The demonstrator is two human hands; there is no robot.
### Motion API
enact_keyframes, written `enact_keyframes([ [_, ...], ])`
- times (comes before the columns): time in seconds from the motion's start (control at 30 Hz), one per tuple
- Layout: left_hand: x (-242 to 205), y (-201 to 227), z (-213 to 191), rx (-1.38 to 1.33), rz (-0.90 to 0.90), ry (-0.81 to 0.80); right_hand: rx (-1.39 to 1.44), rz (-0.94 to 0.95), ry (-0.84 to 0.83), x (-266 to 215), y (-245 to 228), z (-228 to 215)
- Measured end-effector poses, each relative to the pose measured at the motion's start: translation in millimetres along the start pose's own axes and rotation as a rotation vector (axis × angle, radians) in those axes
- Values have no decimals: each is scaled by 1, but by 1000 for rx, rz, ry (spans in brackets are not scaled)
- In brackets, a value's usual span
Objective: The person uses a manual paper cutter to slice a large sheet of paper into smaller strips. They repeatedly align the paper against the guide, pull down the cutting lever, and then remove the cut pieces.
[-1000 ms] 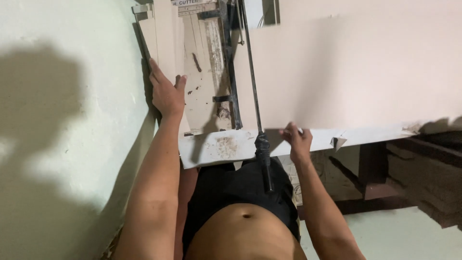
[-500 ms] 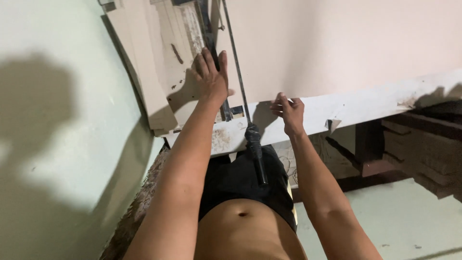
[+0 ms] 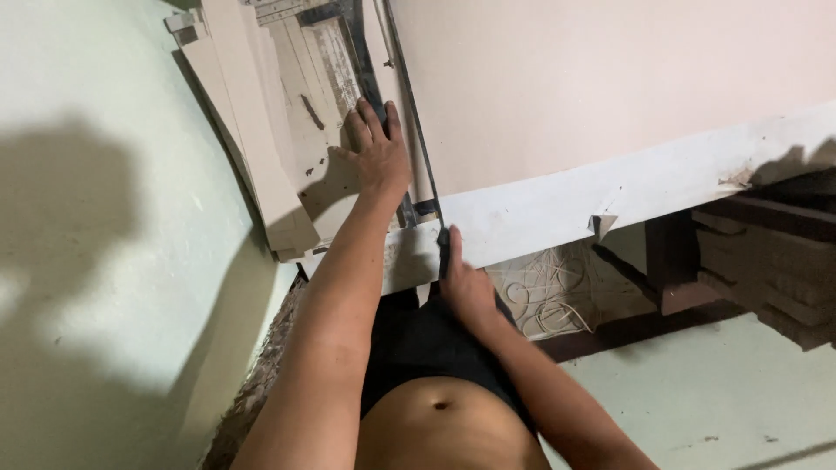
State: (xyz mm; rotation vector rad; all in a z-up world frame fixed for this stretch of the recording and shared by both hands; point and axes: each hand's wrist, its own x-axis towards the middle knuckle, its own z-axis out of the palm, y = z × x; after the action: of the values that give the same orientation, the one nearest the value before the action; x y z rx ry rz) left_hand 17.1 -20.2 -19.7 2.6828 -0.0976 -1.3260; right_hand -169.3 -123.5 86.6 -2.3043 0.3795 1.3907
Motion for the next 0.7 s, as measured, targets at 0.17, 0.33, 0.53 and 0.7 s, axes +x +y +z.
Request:
enact_keyframes([
  [0.17,-7,-2,3,27,15,62,62,-120,191,23,37,44],
  [0.33,-36,-6,-4,141,95,242,440,-48,82,-97,-14,-85],
  [0.53,-47,-46,37,366,621,474,678,-165,56,-33,50,-73],
  [0.7,-23,-119,77,848,627,254,1085,36,237,55,113,-42],
])
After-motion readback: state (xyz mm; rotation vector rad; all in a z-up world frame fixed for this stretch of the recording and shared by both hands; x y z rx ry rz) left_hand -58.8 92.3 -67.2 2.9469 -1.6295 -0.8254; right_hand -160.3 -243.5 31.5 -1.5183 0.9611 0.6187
